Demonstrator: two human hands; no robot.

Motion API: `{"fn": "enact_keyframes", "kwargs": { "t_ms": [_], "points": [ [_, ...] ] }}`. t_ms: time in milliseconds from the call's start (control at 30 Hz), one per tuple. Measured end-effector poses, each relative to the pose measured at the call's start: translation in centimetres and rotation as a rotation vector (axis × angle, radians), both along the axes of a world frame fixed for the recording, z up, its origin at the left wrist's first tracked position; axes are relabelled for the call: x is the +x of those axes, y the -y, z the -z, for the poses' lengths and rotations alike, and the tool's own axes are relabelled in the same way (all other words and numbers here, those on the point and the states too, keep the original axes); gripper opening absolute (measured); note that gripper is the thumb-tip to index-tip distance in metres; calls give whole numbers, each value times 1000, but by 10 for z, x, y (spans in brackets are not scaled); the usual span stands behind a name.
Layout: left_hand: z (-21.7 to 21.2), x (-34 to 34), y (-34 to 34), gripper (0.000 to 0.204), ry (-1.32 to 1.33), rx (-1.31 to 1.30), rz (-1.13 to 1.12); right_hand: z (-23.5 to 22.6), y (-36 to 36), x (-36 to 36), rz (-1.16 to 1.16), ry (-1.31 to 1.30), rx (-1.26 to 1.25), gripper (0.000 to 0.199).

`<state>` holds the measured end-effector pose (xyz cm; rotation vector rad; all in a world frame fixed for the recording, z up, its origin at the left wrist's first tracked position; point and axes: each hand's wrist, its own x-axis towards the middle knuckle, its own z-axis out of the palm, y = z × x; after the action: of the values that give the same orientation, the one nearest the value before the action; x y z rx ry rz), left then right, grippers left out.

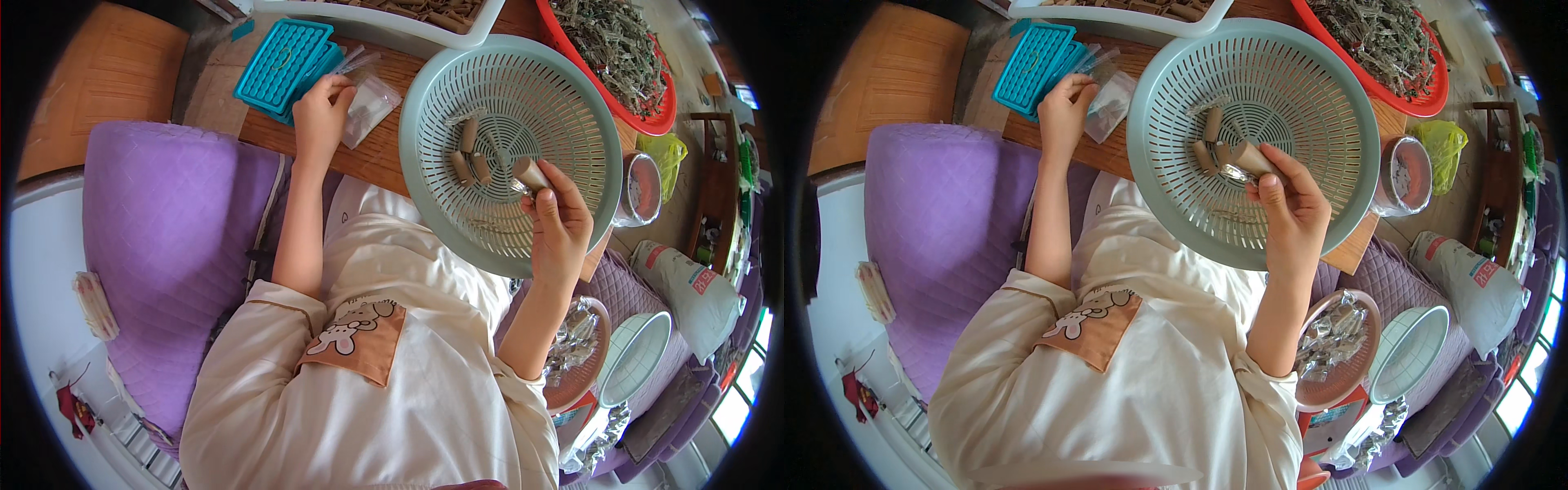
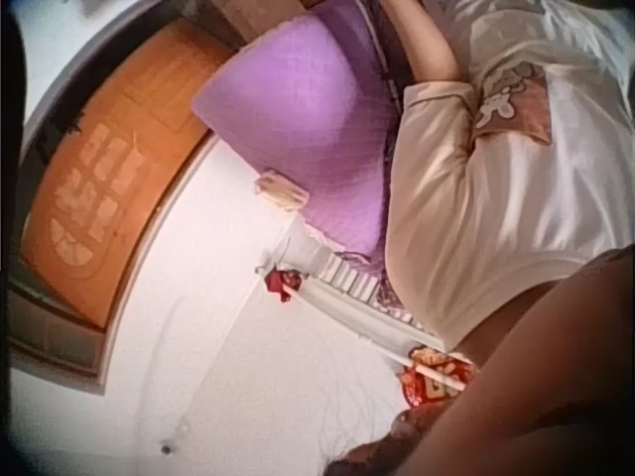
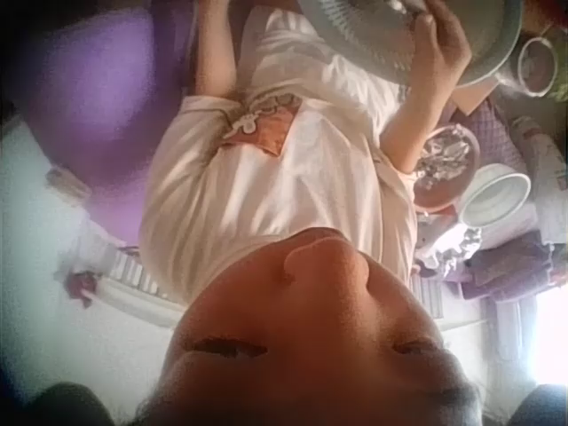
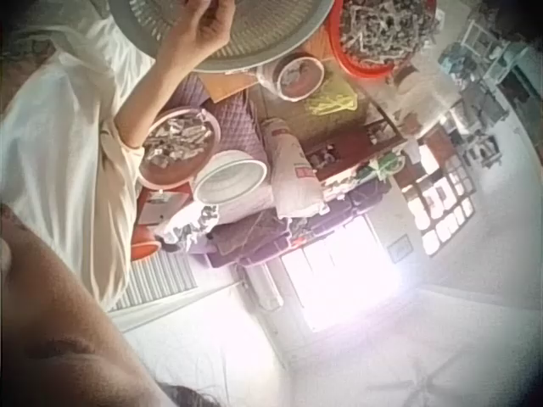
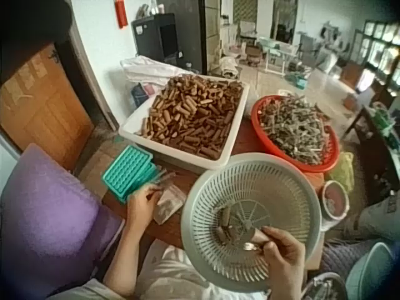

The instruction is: The person packages small wooden sticks and dried items into small plastic bags by hand.

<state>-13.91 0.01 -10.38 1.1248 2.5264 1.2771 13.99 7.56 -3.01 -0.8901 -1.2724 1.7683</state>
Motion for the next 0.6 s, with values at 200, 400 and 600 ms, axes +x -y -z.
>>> {"fn": "enact_keyframes", "kwargs": {
  "t_ms": [200,400,600],
  "points": [
    [11,-12,-3,20,276,-86,66,3,2,2,-11,9,-1,27],
    [29,-6,-12,14,-213,-143,62,4,2,8,4,34,-9,27],
    [12,-1,-13,10,-534,112,136,2,-1,6,145,-1,-15,30]
  ]
}}
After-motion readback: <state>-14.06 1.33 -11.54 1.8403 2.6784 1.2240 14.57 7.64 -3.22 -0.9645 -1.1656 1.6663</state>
